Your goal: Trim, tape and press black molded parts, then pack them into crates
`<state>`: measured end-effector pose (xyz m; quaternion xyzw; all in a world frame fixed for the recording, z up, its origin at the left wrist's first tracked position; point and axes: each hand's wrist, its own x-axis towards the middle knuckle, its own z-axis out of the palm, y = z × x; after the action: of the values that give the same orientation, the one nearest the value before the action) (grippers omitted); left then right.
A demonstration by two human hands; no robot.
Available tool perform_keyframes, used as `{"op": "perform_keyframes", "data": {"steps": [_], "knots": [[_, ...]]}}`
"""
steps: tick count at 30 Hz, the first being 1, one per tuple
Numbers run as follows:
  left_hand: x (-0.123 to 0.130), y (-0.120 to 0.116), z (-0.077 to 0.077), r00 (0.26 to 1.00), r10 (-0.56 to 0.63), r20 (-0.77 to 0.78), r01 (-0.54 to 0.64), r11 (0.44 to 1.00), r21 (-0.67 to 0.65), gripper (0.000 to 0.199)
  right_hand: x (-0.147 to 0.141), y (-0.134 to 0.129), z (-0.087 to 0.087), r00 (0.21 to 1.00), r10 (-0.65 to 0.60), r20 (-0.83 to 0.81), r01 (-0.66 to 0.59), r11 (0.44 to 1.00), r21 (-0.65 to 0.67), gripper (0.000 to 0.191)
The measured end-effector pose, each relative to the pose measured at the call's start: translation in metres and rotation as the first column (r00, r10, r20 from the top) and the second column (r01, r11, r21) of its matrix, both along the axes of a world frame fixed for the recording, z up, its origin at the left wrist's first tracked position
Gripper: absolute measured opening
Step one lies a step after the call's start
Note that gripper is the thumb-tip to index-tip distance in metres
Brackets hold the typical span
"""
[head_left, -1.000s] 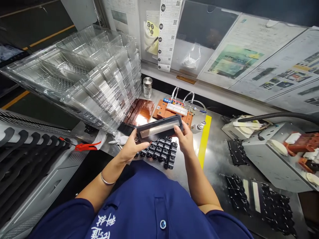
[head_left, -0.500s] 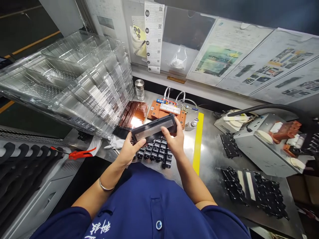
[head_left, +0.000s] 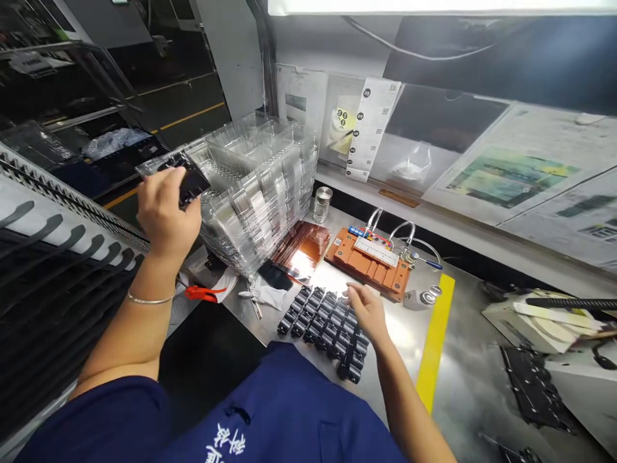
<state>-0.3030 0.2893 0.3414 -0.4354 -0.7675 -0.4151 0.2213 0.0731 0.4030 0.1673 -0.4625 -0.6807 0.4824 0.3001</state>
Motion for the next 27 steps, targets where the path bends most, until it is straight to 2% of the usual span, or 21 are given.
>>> {"op": "perform_keyframes", "data": {"steps": [3,5,8,10,11,12,13,14,15,17,19,21,22,23,24,25,27], "knots": [[-0.022,0.017,-0.013,0.995,-0.039,0.091,0.051,0.989,-0.139,0.053,-0.034,0.006,-0.009,0.968,0.16,0.192,-0.181,0.979,0.098,0.034],[-0.021,0.023,-0.021,0.991,-0.079,0.106,0.094,0.985,-0.146,0.052,-0.066,0.009,-0.017,0.903,0.238,0.358,-0.302,0.944,0.136,0.03],[0.01,0.027,-0.034,0.993,-0.109,-0.053,0.109,0.994,-0.009,0.043,-0.121,0.016,-0.042,0.779,0.298,0.552,-0.43,0.894,0.125,0.04],[0.04,0.03,-0.053,0.972,-0.226,-0.069,0.229,0.973,0.036,0.035,-0.151,0.021,-0.064,0.701,0.318,0.639,-0.49,0.865,0.107,0.064],[0.054,0.032,-0.066,0.943,-0.333,0.012,0.333,0.943,0.006,0.031,-0.162,0.023,-0.075,0.655,0.327,0.681,-0.515,0.853,0.085,0.076],[0.066,0.034,-0.082,0.892,-0.426,0.154,0.438,0.898,-0.051,0.027,-0.171,0.025,-0.085,0.608,0.336,0.719,-0.537,0.841,0.061,0.084],[0.074,0.036,-0.1,0.83,-0.464,0.31,0.513,0.853,-0.099,0.025,-0.176,0.027,-0.094,0.565,0.344,0.75,-0.555,0.831,0.036,0.084],[0.078,0.039,-0.119,0.768,-0.449,0.456,0.559,0.818,-0.136,0.024,-0.178,0.03,-0.101,0.532,0.353,0.77,-0.569,0.822,0.017,0.078],[0.079,0.041,-0.138,0.711,-0.391,0.584,0.574,0.803,-0.16,0.024,-0.178,0.032,-0.106,0.516,0.359,0.778,-0.578,0.816,0.007,0.067],[0.072,0.044,-0.173,0.588,-0.21,0.781,0.549,0.813,-0.194,0.029,-0.172,0.036,-0.108,0.529,0.368,0.765,-0.577,0.816,0.007,0.047],[0.063,0.046,-0.199,0.393,0.01,0.92,0.502,0.835,-0.224,0.038,-0.162,0.039,-0.105,0.58,0.365,0.729,-0.554,0.832,0.024,0.043],[0.056,0.051,-0.215,0.122,0.183,0.976,0.475,0.852,-0.219,0.047,-0.151,0.038,-0.098,0.634,0.348,0.69,-0.535,0.842,0.067,0.043],[0.054,0.056,-0.22,-0.02,0.23,0.973,0.471,0.861,-0.194,0.05,-0.145,0.036,-0.095,0.657,0.344,0.671,-0.537,0.838,0.095,0.042],[0.054,0.061,-0.224,-0.145,0.246,0.958,0.468,0.87,-0.153,0.051,-0.139,0.032,-0.091,0.674,0.345,0.653,-0.544,0.83,0.123,0.042],[0.055,0.068,-0.227,-0.239,0.238,0.941,0.467,0.878,-0.104,0.05,-0.133,0.027,-0.088,0.686,0.355,0.635,-0.557,0.818,0.145,0.041],[0.058,0.075,-0.23,-0.296,0.216,0.93,0.468,0.882,-0.055,0.047,-0.126,0.022,-0.084,0.692,0.378,0.615,-0.576,0.802,0.156,0.041],[0.067,0.088,-0.233,-0.317,0.141,0.938,0.469,0.883,0.026,0.039,-0.115,0.012,-0.076,0.697,0.444,0.564,-0.616,0.773,0.153,0.045]]}}
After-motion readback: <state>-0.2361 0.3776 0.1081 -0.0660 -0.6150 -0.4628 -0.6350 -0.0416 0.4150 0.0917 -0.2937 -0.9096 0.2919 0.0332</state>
